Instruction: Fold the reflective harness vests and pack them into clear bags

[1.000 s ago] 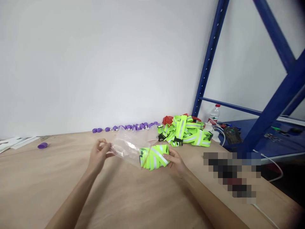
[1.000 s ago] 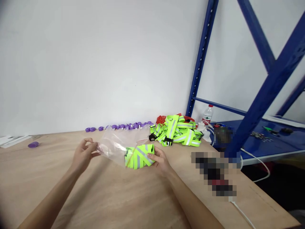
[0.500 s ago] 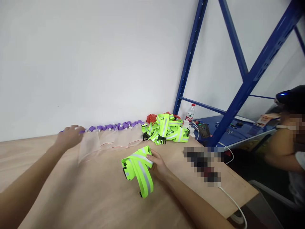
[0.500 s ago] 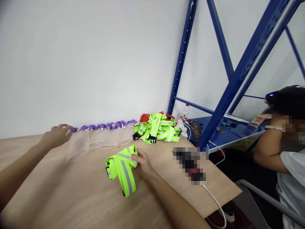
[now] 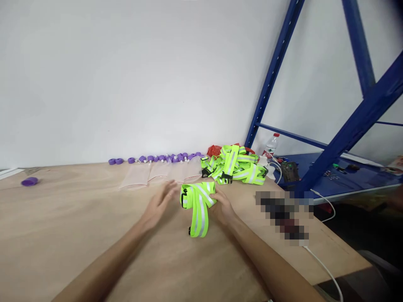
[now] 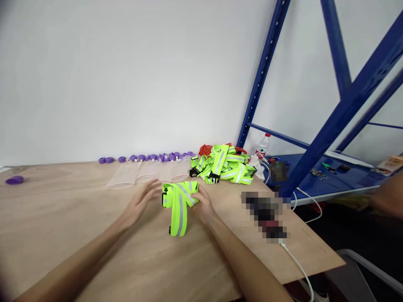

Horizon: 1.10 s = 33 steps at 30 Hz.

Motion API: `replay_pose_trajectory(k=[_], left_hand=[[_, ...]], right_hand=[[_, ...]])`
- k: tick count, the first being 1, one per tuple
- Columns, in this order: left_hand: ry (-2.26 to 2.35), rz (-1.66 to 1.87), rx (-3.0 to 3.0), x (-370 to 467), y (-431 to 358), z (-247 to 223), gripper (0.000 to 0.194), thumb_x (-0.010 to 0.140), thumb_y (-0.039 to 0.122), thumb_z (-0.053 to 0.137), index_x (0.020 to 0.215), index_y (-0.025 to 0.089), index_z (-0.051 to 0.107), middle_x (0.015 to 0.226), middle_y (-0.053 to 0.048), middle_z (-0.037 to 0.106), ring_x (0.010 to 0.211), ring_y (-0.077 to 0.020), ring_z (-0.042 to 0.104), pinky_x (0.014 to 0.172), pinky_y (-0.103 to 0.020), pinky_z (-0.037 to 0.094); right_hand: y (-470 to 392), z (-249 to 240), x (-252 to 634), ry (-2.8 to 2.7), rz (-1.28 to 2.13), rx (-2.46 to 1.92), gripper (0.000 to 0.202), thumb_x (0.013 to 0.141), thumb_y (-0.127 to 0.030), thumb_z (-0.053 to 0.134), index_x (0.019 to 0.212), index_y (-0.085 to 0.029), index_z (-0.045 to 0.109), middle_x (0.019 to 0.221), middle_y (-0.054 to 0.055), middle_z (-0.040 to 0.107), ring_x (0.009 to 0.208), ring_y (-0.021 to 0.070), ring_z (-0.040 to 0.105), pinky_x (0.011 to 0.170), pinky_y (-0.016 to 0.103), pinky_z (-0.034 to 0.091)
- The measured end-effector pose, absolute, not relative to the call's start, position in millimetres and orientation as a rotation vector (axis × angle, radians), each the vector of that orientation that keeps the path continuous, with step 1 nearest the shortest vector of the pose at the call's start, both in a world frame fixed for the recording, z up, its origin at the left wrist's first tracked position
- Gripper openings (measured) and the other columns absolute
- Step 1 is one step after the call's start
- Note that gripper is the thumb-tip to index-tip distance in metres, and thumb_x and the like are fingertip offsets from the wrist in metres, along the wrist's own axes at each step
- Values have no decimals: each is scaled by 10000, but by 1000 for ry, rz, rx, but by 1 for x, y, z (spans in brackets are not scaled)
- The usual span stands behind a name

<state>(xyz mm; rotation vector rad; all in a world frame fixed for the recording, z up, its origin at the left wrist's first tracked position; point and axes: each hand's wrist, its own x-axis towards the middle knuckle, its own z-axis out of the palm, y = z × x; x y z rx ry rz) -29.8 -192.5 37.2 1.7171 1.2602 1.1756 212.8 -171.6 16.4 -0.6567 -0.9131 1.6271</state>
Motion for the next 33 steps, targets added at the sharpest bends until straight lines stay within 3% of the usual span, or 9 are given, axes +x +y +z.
replay_pose_trajectory(k=[3, 6, 12, 16, 20, 22, 25, 29, 33], left_hand=[[1063, 1038, 1321, 8, -226, 35, 646, 890, 611, 578, 1373, 189, 501, 1241, -151, 682, 999, -318, 711, 800, -439, 608], [1068, 1074, 1110, 18, -236, 33, 668, 799, 641, 683, 1256, 173, 546, 999, -113, 733, 759, -274, 735, 699, -416, 615], [949, 1322, 1081, 6, -231, 23, 484, 801, 537, 728, 1122, 202, 592, 1029, -71, 694, 929, -264, 702, 845, -419, 581], [939, 1445, 1374, -2, -230, 17, 268, 818, 343, 742, 1018, 199, 637, 1302, -110, 612, 1177, -304, 597, 925, -385, 528], [899, 1522, 1516, -5, -232, 18, 195, 824, 279, 730, 972, 195, 636, 1316, -115, 598, 1260, -301, 549, 973, -354, 484], [926, 1546, 1513, -4, -233, 20, 287, 828, 279, 726, 1077, 210, 602, 1251, -101, 639, 1211, -270, 590, 955, -338, 496], [1103, 1399, 1361, -3, -233, 19, 429, 839, 314, 696, 1220, 227, 520, 976, -42, 722, 876, -219, 705, 694, -284, 553], [1170, 1148, 1298, -3, -231, 12, 258, 886, 391, 586, 1040, 185, 594, 529, 37, 604, 450, -187, 610, 434, -261, 469], [1125, 1294, 1416, -8, -231, 15, 292, 893, 320, 576, 1142, 186, 650, 944, -61, 751, 792, -231, 724, 686, -337, 588]], right_hand=[[-177, 20, 211, -961, 1720, -619, 353, 647, -186, 684, 994, -244, 659, 951, 11, 732, 827, 226, 658, 720, 318, 503], [-179, 19, 209, -1010, 1737, -610, 389, 619, -151, 724, 991, -244, 660, 959, 10, 715, 870, 229, 642, 759, 328, 504], [-178, 17, 212, -1183, 1620, -603, 393, 615, -189, 828, 973, -266, 684, 907, -6, 673, 842, 206, 610, 748, 308, 482], [-178, 20, 215, -1277, 1624, -620, 387, 764, -422, 791, 1110, -284, 689, 1182, 40, 680, 1031, 251, 639, 850, 355, 505], [-179, 19, 211, -1396, 1615, -655, 508, 751, -436, 812, 1216, -285, 676, 1352, 62, 646, 1280, 287, 557, 1020, 410, 463], [-180, 16, 206, -1450, 1590, -659, 506, 725, -414, 833, 1190, -273, 693, 1322, 67, 671, 1278, 289, 566, 1056, 433, 438], [-182, 11, 201, -1458, 1479, -693, 385, 740, -421, 811, 1076, -256, 724, 1177, 66, 731, 1146, 276, 642, 999, 429, 473], [-184, 10, 198, -1495, 1321, -689, 182, 743, -399, 794, 755, -236, 715, 1130, 66, 720, 1100, 275, 643, 939, 406, 494], [-180, 12, 202, -1527, 1256, -665, 190, 767, -416, 766, 863, -252, 772, 1295, 86, 637, 1199, 291, 594, 1020, 435, 455]])
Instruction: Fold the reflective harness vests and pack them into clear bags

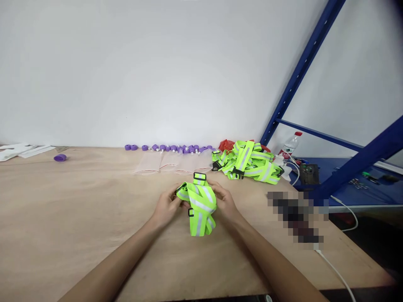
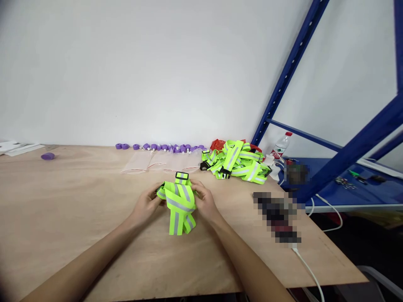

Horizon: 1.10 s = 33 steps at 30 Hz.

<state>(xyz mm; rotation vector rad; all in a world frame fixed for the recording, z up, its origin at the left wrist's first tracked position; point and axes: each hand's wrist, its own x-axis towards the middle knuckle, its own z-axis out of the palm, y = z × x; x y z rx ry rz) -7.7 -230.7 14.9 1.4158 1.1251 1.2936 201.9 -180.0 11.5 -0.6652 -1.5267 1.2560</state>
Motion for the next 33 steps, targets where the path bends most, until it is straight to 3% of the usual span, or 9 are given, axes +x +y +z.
replay_pose_trajectory(k=[4, 10, 12, 15, 18, 22, 25, 29, 33], left_hand=[[1117, 1471, 1826, -17, -233, 25, 313, 902, 183, 521, 1129, 230, 730, 1251, -75, 694, 1192, -264, 628, 1029, -407, 491], [1168, 1386, 2211, -19, -238, 25, 417, 867, 77, 477, 1112, 259, 762, 1347, -101, 624, 1229, -259, 606, 973, -370, 518], [1114, 1317, 2232, -15, -240, 23, 426, 877, 72, 460, 1110, 263, 761, 1380, -101, 598, 1244, -256, 595, 984, -375, 514], [994, 1335, 2128, -8, -241, 21, 367, 891, 95, 471, 997, 261, 780, 1379, -97, 593, 1274, -267, 572, 1020, -403, 496], [926, 1401, 1759, 1, -240, 21, 252, 904, 183, 555, 1073, 246, 730, 1431, -98, 552, 1316, -291, 538, 1034, -423, 495], [959, 1456, 1271, 14, -238, 19, 637, 824, 340, 738, 1397, 262, 469, 1537, -112, 439, 1374, -303, 476, 1032, -404, 508], [1064, 1294, 1139, 20, -238, 14, 644, 782, 427, 774, 1343, 214, 538, 1466, -140, 516, 1279, -333, 554, 937, -416, 560], [935, 1104, 865, 25, -239, 10, 522, 837, 561, 678, 1190, 177, 656, 1254, -133, 668, 1085, -318, 667, 783, -413, 613], [840, 1138, 710, 26, -241, 14, 449, 820, 545, 717, 1088, 187, 681, 1051, -99, 725, 952, -259, 705, 747, -366, 619]], right_hand=[[-174, 17, 211, -1462, 1004, -902, 249, 816, -463, 714, 966, -271, 765, 1387, 97, 554, 1306, 314, 502, 1038, 472, 448], [-183, 38, 222, -1643, 649, -804, 258, 877, -360, 673, 1121, -287, 713, 1430, 80, 527, 1351, 295, 462, 1160, 486, 319], [-187, 41, 220, -1790, 731, -755, 454, 798, -332, 767, 1241, -307, 674, 1444, 66, 537, 1379, 307, 442, 1186, 485, 283], [-190, 38, 212, -1905, 959, -780, 782, 679, -281, 853, 1402, -319, 554, 1456, 55, 548, 1375, 315, 457, 1160, 487, 336], [-189, 31, 203, -1803, 1062, -859, 626, 719, -209, 767, 1320, -285, 612, 1351, 52, 635, 1260, 288, 568, 1085, 457, 425], [-187, 25, 195, -1550, 1184, -905, 407, 725, -242, 735, 1129, -237, 681, 1117, 44, 735, 1019, 259, 679, 889, 394, 542], [-188, 24, 189, -1407, 1222, -902, 397, 717, -282, 754, 1101, -230, 668, 1066, 39, 741, 947, 247, 690, 808, 363, 557], [-194, 26, 182, -1350, 1161, -915, 379, 728, -278, 735, 1096, -235, 657, 1093, 40, 731, 999, 250, 680, 861, 364, 549], [-201, 31, 180, -1359, 1152, -925, 407, 724, -252, 730, 1120, -252, 636, 1130, 42, 723, 1049, 258, 669, 882, 371, 550]])
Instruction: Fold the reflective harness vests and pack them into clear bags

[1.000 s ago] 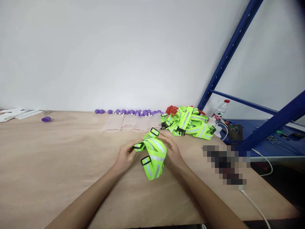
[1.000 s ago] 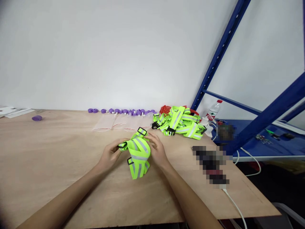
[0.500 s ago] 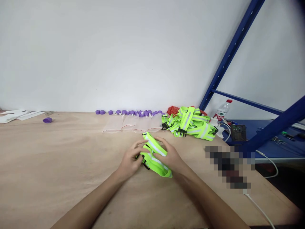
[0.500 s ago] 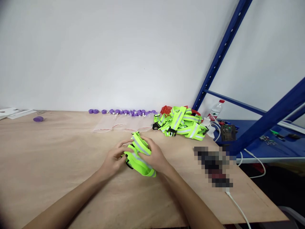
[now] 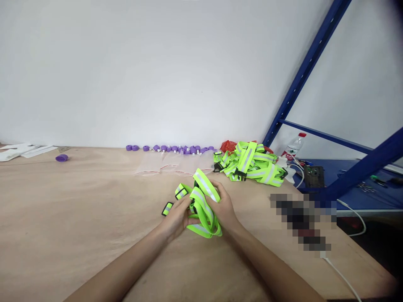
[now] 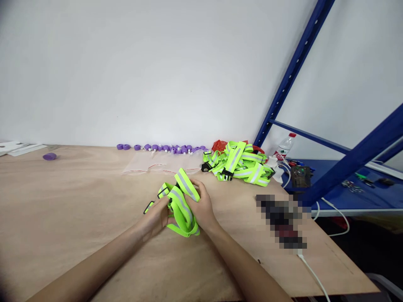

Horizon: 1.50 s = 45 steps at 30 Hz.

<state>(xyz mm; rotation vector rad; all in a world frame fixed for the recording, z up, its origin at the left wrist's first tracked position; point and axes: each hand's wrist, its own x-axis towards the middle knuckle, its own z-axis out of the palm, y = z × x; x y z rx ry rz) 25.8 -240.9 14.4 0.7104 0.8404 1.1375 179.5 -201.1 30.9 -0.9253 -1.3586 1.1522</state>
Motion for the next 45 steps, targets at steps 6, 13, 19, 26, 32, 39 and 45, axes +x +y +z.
replay_pose_trajectory(k=[6, 13, 19, 26, 32, 39, 45], left_hand=[[862, 1123, 774, 16, -241, 26, 410, 771, 515, 777, 981, 178, 679, 884, -47, 692, 795, -191, 675, 617, -286, 600], [1118, 1178, 1139, 12, -241, 30, 617, 729, 415, 798, 1277, 205, 608, 1222, -87, 685, 1029, -288, 672, 753, -328, 571], [1169, 1256, 1325, 13, -243, 30, 501, 796, 343, 739, 1261, 207, 609, 1236, -80, 689, 1152, -298, 633, 927, -357, 516], [1249, 1157, 1347, 10, -242, 29, 373, 850, 449, 678, 1109, 183, 649, 1024, -67, 732, 913, -264, 691, 748, -326, 531], [1186, 1202, 1363, 6, -238, 26, 349, 799, 292, 673, 1123, 171, 626, 1092, -69, 730, 995, -262, 694, 843, -345, 537], [1219, 1225, 1346, 6, -240, 30, 386, 758, 236, 644, 1137, 177, 604, 1077, -58, 718, 883, -235, 705, 706, -304, 539], [1215, 1324, 1407, 7, -239, 27, 228, 798, 264, 636, 1011, 181, 637, 1003, -38, 710, 947, -224, 664, 786, -297, 512]], right_hand=[[-204, 31, 177, -1387, 1175, -890, 438, 721, -275, 769, 1134, -273, 624, 1115, 40, 724, 1060, 263, 663, 884, 381, 546], [-201, 27, 179, -1360, 1217, -804, 413, 706, -268, 779, 1072, -262, 587, 1112, 41, 702, 1044, 253, 650, 885, 369, 532], [-205, 27, 180, -1324, 1269, -795, 545, 663, -249, 829, 1137, -266, 560, 1144, 41, 692, 1020, 249, 645, 865, 356, 528], [-205, 21, 175, -1349, 1224, -806, 501, 663, -215, 791, 1121, -249, 591, 1106, 39, 693, 1001, 237, 645, 847, 331, 536], [-209, 20, 174, -1444, 1121, -806, 454, 669, -187, 731, 1100, -221, 592, 1081, 34, 684, 985, 223, 646, 837, 316, 534], [-210, 17, 176, -1475, 1102, -835, 444, 681, -190, 716, 1105, -222, 591, 1050, 27, 680, 950, 215, 644, 805, 303, 528], [-210, 19, 177, -1568, 1045, -824, 427, 690, -196, 712, 1101, -217, 599, 1020, 24, 687, 910, 211, 652, 791, 303, 528]])
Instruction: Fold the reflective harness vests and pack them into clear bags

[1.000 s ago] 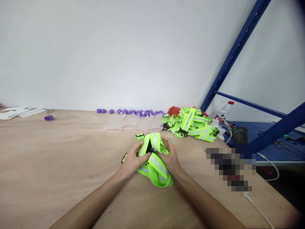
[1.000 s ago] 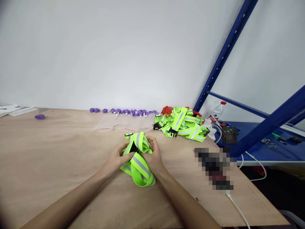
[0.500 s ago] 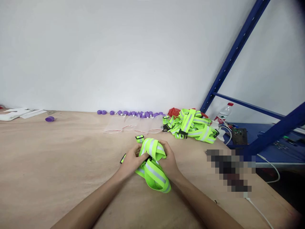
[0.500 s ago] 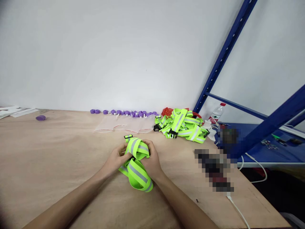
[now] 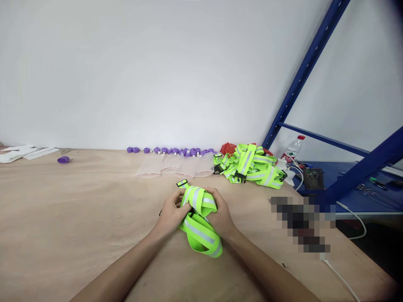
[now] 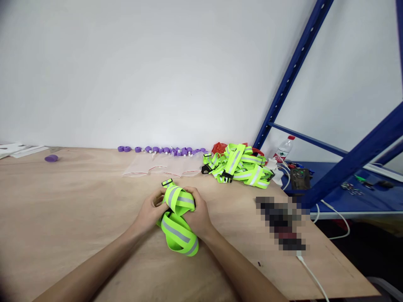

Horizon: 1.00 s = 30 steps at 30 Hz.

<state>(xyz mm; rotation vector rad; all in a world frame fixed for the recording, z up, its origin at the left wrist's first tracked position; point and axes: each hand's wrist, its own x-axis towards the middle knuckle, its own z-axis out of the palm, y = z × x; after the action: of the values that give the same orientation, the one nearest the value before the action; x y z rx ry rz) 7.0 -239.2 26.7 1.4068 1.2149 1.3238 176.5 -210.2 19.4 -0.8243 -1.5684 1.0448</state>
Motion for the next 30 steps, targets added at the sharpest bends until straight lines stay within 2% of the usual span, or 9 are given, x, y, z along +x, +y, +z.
replay_pose_trajectory(k=[5, 9, 12, 15, 21, 24, 27, 30], left_hand=[[1248, 1318, 1385, 8, -240, 31, 235, 741, 228, 646, 969, 173, 646, 898, -23, 696, 850, -201, 643, 735, -278, 490], [1173, 1269, 1295, 10, -240, 31, 151, 722, 255, 665, 823, 172, 588, 761, 1, 633, 743, -167, 602, 650, -246, 448], [1028, 1180, 1196, 10, -241, 26, 164, 696, 244, 677, 757, 175, 542, 641, 39, 540, 624, -121, 524, 563, -213, 363], [929, 1059, 1140, 9, -242, 24, 146, 674, 226, 674, 746, 163, 564, 593, 54, 495, 545, -92, 454, 529, -210, 311], [840, 928, 869, 5, -242, 29, 244, 656, 297, 725, 829, 132, 673, 698, -28, 649, 652, -157, 606, 649, -264, 460], [871, 888, 781, 2, -241, 31, 305, 608, 305, 763, 854, 140, 690, 740, -35, 685, 699, -171, 632, 697, -269, 485], [905, 860, 774, 0, -241, 33, 316, 646, 329, 758, 896, 145, 698, 776, -33, 696, 734, -182, 640, 716, -273, 489], [913, 828, 800, -3, -242, 39, 306, 664, 320, 750, 910, 146, 695, 809, -36, 701, 763, -199, 644, 718, -282, 486]], right_hand=[[-209, 21, 178, -1563, 1050, -814, 433, 674, -179, 704, 1095, -213, 608, 1049, 35, 689, 938, 220, 649, 808, 308, 525], [-206, 23, 180, -1575, 1128, -796, 434, 691, -192, 707, 1119, -208, 636, 1088, 48, 704, 961, 226, 650, 829, 315, 520], [-201, 22, 185, -1633, 1184, -762, 350, 711, -246, 740, 1053, -207, 673, 988, 35, 708, 887, 216, 643, 781, 304, 518], [-198, 19, 191, -1677, 1183, -712, 338, 674, -272, 805, 980, -215, 675, 995, 27, 681, 885, 206, 619, 763, 289, 505], [-204, 23, 193, -1582, 1379, -747, 410, 634, -270, 865, 928, -233, 582, 805, -36, 612, 688, 143, 550, 605, 239, 456], [-204, 28, 193, -1612, 1377, -725, 387, 659, -285, 853, 928, -224, 581, 823, -25, 609, 724, 154, 562, 647, 255, 467], [-202, 27, 194, -1648, 1320, -713, 357, 691, -291, 823, 950, -214, 589, 850, -12, 611, 773, 167, 567, 696, 268, 469], [-201, 23, 195, -1660, 1233, -728, 326, 708, -256, 784, 957, -223, 577, 850, -17, 608, 758, 160, 558, 677, 258, 466]])
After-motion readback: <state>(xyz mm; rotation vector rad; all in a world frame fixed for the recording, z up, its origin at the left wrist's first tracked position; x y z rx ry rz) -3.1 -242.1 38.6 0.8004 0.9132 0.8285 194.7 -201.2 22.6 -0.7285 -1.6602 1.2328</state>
